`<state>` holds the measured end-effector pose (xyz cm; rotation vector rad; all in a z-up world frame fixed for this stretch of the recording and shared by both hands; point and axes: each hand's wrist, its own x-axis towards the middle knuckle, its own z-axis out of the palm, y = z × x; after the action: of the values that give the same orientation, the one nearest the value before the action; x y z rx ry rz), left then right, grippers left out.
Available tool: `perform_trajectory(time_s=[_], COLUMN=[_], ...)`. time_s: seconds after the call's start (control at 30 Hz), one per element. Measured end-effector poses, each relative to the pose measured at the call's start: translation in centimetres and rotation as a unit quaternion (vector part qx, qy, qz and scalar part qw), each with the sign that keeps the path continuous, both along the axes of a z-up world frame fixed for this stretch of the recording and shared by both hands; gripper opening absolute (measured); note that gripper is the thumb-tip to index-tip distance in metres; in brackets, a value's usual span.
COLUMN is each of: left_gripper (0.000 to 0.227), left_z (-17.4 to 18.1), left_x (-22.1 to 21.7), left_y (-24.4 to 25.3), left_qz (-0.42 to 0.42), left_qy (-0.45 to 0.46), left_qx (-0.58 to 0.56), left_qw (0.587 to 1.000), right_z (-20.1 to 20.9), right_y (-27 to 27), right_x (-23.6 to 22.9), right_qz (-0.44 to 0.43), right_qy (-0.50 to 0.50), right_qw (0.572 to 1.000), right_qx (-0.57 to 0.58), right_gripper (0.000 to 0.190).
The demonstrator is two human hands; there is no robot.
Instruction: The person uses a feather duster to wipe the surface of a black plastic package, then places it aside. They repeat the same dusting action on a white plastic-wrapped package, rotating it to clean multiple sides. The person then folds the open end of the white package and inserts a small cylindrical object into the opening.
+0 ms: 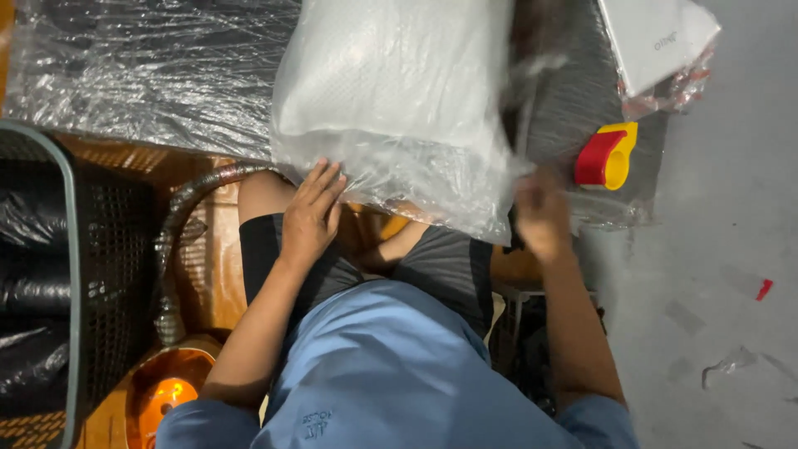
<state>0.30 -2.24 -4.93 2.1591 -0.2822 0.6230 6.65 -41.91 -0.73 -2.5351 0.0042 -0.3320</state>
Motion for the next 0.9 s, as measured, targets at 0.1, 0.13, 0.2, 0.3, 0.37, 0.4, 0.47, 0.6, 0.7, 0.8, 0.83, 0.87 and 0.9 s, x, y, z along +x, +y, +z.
perform_trajectory(time_s=[0.1,0.13,0.2,0.3,0.37,0.4,0.47,0.6,0.7,0.8,0.83,0.87,0.9], left_gripper=[0.025,0.017,0.008,0.022,0.023,0.023,0.022,0.024,0.02,0.017,0.015,0.014,0.014], left_z=[-2.4,-5.1,-5.2,0.1,0.6,0.6,0.4,0.5,1.5,3.8,5.0,6.3,5.8], left_x=[-0.4,-0.7,-0.8,0.1,0.1,0.1,0.1,0.0,0.0,0.1,0.0,0.0,0.0], left_y=[0.7,1.1,1.1,0.2,-0.1,-0.1,-0.2,0.0,0.0,-0.3,-0.3,-0.4,-0.3], left_qz=[0.008,0.035,0.058,0.011,0.016,0.009,0.021,0.008,-0.001,0.014,0.025,0.038,0.032], left_qy=[0.017,0.045,0.076,0.002,0.013,0.012,0.012,0.021,0.023,-0.021,-0.039,-0.058,-0.057], left_qx=[0.019,0.041,0.063,0.013,0.018,0.019,0.006,0.004,-0.041,-0.047,0.001,0.049,0.049], left_qw=[1.0,0.998,0.993,1.0,1.0,1.0,1.0,1.0,0.999,0.999,0.999,0.996,0.997], right_z=[-0.3,0.5,0.0,-2.7,-3.2,-2.9,-2.4,-3.1,-2.0,-2.4,-4.2,-5.9,-5.1], right_y=[0.9,1.0,0.1,-1.5,-0.7,-0.3,0.6,-1.0,-1.6,-4.2,-6.1,-8.1,-7.3], right_x=[-1.5,-1.9,-2.1,-1.5,-2.1,-2.7,-4.0,-4.1,-2.0,0.2,0.5,1.0,0.5], right_qz=[0.204,0.225,0.242,0.105,0.017,0.01,0.172,0.127,-0.023,-0.049,-0.023,0.006,0.0], right_qy=[-0.02,-0.014,-0.004,-0.055,-0.111,-0.111,-0.009,-0.051,-0.097,-0.159,-0.081,-0.003,-0.003], right_qw=[0.961,0.962,0.962,0.992,0.99,0.99,0.985,0.99,0.994,0.985,0.996,0.994,0.994], right_qx=[-0.184,-0.155,-0.124,0.035,-0.085,-0.085,-0.024,0.015,0.048,-0.049,0.031,0.11,0.11], right_gripper=[0.031,0.03,0.03,0.022,0.02,0.02,0.024,0.024,0.023,0.035,0.046,0.059,0.059])
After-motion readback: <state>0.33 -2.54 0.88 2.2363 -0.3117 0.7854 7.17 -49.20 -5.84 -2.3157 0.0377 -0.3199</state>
